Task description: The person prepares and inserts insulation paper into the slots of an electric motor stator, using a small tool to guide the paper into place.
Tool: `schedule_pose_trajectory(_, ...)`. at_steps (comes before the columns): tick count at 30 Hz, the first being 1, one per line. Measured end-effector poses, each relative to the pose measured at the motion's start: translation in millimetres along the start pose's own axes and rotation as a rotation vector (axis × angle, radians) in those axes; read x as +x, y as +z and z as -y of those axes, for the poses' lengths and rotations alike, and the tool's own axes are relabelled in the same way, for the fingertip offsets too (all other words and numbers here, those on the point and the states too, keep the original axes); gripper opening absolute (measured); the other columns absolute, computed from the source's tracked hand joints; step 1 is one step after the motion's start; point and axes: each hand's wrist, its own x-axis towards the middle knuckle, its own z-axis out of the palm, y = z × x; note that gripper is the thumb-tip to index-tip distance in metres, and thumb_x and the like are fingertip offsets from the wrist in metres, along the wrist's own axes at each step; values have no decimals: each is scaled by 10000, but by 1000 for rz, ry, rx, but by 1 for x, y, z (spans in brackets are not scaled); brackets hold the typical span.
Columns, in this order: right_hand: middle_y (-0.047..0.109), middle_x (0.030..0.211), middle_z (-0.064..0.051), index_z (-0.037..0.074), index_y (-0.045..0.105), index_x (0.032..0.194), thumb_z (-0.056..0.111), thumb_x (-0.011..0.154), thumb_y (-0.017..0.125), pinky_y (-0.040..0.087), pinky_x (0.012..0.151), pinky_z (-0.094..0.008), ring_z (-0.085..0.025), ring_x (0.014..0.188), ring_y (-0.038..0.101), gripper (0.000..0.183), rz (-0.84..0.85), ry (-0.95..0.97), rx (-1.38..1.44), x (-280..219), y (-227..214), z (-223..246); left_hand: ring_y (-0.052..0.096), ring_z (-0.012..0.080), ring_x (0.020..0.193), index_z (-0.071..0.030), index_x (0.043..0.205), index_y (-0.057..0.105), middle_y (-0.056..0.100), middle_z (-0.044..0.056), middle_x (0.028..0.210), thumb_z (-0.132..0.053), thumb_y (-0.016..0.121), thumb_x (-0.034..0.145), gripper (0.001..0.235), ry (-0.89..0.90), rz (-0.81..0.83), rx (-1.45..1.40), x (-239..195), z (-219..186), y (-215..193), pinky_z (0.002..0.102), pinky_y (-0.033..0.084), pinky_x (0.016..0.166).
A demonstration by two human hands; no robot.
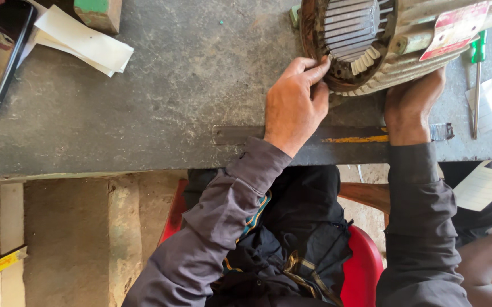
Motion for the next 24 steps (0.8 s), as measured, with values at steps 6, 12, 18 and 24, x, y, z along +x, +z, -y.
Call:
schedule_pose_trajectory(6,634,1272,-182,-42,541,1335,157,1052,427,554,1092,-407,-271,1189,659,364,-26,-24,-73,-5,7,3,720,260,887,-50,1283,699,683,86,1174,-112,647,894,397,-66,83,41,1,-5,-6,356,577,792)
schedule_pose_trajectory(12,643,1256,-185,-49,549,1313,131,1058,456,571,1069,-396,-269,1164,679,326,-39,-15,-38,-8,6,5,732,271,943,-58,1251,718,695,90,1189,-93,624,880,385,-44,64,19,0,-4,-3,361,579,838)
schedule_pose_trajectory(18,663,1236,-176,-39,568,1280,145,1030,470,583,1007,-387,-260,1124,695,324,-58,-33,-72,-5,9,4,727,290,996,-49,1257,716,703,111,1205,-54,575,882,400,-55,40,-28,-2,6,4,361,584,889)
schedule_pose_trajectory(24,642,1290,-173,-32,540,1354,212,1067,500,603,1048,-457,-276,1173,685,378,22,-22,-88,-18,39,40,716,171,951,-75,1313,686,720,87,1158,-32,512,930,423,-122,-180,-13,15,8,3,311,608,877)
